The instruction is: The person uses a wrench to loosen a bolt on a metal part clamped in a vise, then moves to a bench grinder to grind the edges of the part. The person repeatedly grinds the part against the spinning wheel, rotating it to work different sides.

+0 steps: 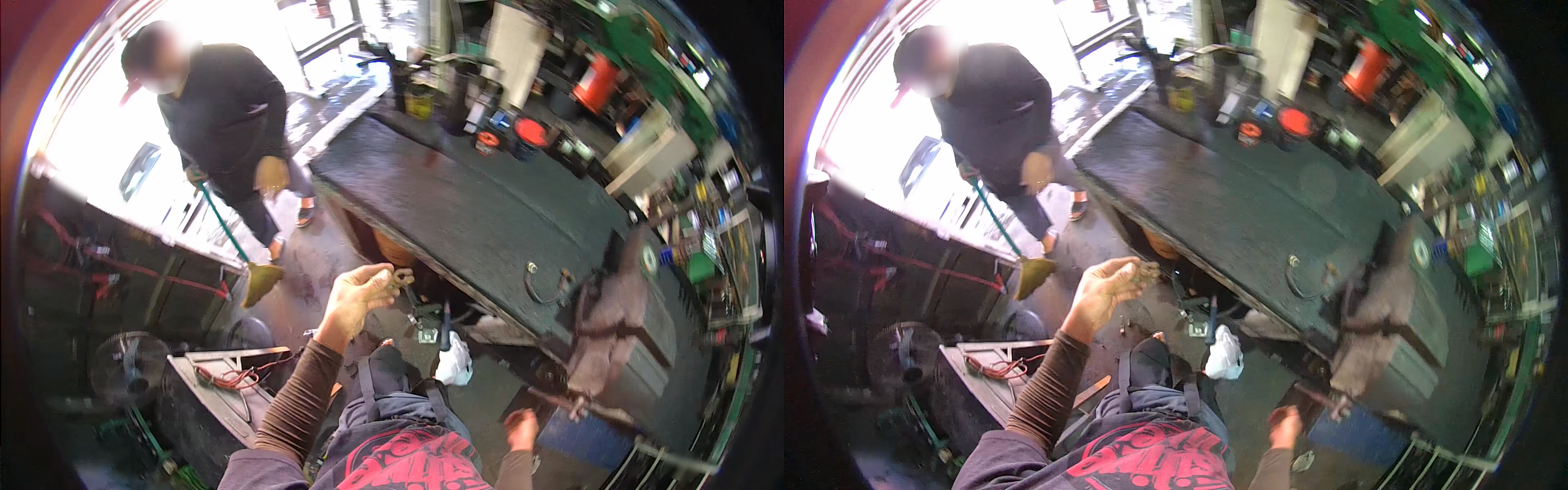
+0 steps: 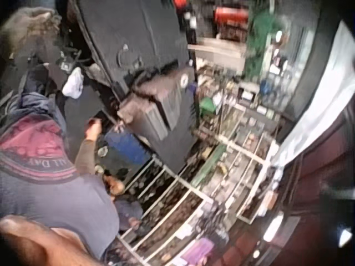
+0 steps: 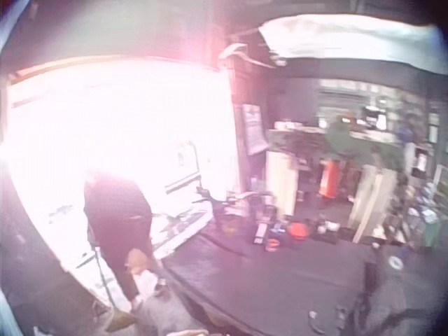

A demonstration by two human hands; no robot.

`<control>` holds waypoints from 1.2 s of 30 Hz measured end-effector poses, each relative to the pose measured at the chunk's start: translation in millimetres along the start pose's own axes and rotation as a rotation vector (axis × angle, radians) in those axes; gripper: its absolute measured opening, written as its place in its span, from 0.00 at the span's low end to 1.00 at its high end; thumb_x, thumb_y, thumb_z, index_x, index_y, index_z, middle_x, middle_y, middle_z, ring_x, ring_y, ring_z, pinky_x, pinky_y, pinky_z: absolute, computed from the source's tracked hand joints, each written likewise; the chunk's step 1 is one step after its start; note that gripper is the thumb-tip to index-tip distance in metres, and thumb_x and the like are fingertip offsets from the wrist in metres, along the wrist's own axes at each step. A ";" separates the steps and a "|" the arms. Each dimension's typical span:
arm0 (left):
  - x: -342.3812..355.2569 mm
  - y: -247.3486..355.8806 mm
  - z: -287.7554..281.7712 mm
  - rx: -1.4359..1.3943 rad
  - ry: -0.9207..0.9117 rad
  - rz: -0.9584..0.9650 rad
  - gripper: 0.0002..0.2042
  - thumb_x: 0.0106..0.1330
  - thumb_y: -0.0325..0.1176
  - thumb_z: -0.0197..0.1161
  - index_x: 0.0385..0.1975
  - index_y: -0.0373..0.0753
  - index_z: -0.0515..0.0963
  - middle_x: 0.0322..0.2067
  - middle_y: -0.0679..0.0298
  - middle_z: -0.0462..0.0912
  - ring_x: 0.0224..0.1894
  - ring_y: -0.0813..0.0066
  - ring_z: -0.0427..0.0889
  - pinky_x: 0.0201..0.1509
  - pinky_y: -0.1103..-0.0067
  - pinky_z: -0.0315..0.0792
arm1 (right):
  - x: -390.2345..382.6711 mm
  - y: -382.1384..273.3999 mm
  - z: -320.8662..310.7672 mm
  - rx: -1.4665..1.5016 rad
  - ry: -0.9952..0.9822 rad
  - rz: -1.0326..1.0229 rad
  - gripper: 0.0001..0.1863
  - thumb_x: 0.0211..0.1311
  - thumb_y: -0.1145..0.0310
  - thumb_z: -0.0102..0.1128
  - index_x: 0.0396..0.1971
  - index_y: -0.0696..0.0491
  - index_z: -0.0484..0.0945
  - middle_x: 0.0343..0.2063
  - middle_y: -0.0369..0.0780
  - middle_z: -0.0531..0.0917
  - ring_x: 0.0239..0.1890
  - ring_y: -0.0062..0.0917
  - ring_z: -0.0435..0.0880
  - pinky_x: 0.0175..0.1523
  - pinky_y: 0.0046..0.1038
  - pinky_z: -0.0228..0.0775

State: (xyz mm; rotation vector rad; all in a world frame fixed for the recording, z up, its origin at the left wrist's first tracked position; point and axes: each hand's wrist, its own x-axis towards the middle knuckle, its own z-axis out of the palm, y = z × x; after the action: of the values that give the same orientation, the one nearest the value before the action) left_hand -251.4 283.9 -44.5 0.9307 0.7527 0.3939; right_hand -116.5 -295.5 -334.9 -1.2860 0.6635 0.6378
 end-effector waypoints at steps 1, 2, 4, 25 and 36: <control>-4.9 -7.8 -24.0 0.005 0.084 -0.004 0.20 0.71 0.37 0.69 0.57 0.30 0.79 0.45 0.57 0.87 0.41 0.68 0.88 0.46 0.73 0.82 | -17.4 16.3 49.0 -0.235 0.079 0.157 0.13 0.70 0.61 0.60 0.29 0.54 0.81 0.25 0.41 0.84 0.21 0.31 0.81 0.25 0.38 0.74; -4.2 -14.2 -42.6 0.006 0.139 -0.015 0.20 0.71 0.36 0.69 0.57 0.30 0.79 0.45 0.57 0.87 0.40 0.68 0.88 0.45 0.74 0.82 | -26.8 34.1 78.5 -0.546 0.026 0.181 0.14 0.69 0.61 0.61 0.31 0.57 0.82 0.25 0.42 0.84 0.22 0.30 0.82 0.25 0.37 0.73; -0.6 -20.5 -76.9 0.130 0.199 -0.029 0.21 0.68 0.35 0.71 0.57 0.30 0.80 0.47 0.57 0.87 0.40 0.70 0.87 0.45 0.75 0.82 | -35.6 54.1 142.6 -1.084 -0.367 0.126 0.18 0.67 0.57 0.64 0.37 0.60 0.86 0.29 0.45 0.88 0.28 0.34 0.87 0.32 0.38 0.77; 285.9 188.9 -274.2 -0.013 0.365 0.336 0.23 0.71 0.30 0.67 0.63 0.31 0.72 0.44 0.56 0.87 0.44 0.70 0.87 0.49 0.76 0.81 | -103.7 19.3 735.3 -1.009 -0.890 -0.253 0.14 0.69 0.66 0.63 0.48 0.59 0.85 0.37 0.39 0.89 0.39 0.20 0.86 0.47 0.24 0.77; 418.8 281.9 -349.4 0.020 0.341 0.479 0.26 0.64 0.19 0.70 0.64 0.32 0.73 0.50 0.59 0.87 0.52 0.76 0.83 0.60 0.79 0.76 | -111.2 -22.3 892.2 -0.885 -0.868 -0.195 0.12 0.71 0.71 0.63 0.49 0.61 0.84 0.37 0.39 0.89 0.41 0.20 0.87 0.50 0.22 0.78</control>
State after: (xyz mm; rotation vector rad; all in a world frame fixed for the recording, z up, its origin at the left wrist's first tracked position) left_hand -217.1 893.3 -111.3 1.0752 0.8390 0.9855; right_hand -94.4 572.4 -99.9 -1.6365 -0.5268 1.2848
